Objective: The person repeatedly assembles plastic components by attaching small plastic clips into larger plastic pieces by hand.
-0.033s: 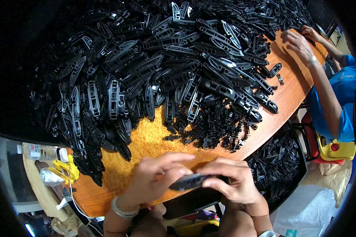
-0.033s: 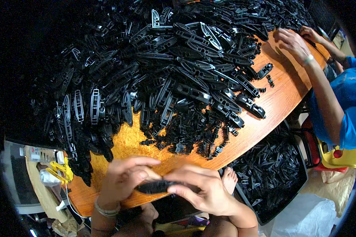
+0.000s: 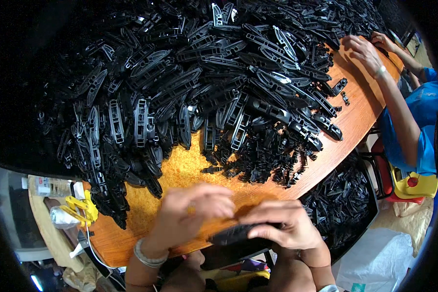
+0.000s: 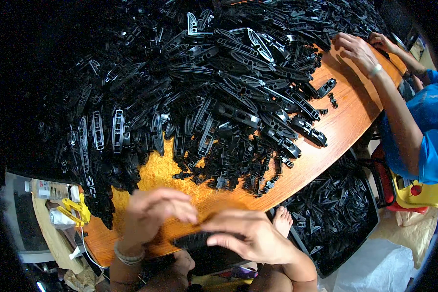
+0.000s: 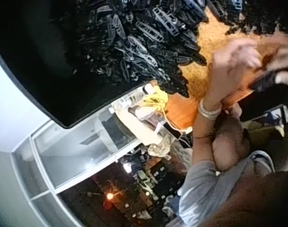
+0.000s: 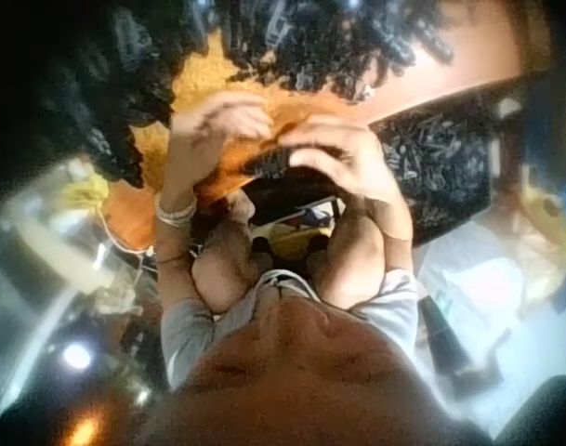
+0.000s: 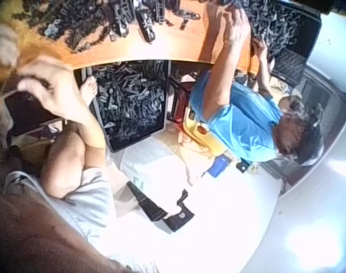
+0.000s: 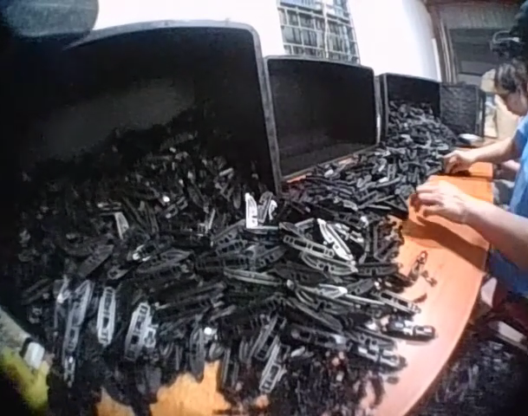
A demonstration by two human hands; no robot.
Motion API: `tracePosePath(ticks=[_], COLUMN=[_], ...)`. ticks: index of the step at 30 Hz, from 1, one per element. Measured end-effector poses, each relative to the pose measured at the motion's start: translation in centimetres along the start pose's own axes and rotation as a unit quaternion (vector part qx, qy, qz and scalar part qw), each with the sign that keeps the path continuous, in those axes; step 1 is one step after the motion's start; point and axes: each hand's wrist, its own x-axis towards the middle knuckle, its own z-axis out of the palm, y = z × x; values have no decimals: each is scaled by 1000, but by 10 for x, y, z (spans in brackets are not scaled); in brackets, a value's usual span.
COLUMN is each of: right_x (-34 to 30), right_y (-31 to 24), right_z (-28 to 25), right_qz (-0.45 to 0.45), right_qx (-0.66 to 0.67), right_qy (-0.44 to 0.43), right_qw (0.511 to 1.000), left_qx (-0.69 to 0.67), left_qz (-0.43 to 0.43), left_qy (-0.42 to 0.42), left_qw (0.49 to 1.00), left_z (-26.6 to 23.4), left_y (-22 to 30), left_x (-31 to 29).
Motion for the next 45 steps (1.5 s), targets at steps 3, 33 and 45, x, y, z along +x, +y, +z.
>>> tracePosePath(ticks=[3,33,45], right_x=[3,49,19], right_y=[4,20,12], right_z=[3,59,28], right_qz=[-42,-245,-94], right_qx=[-39,-464,163], right_qy=[-55,11,232], right_qw=[997,851,954], left_qx=[284,186,132], left_qz=[72,86,89], left_qy=[191,294,193], left_qw=[937,934,968], left_z=[-4,4,6], left_y=[-4,-24,-9], left_x=[28,4,-3])
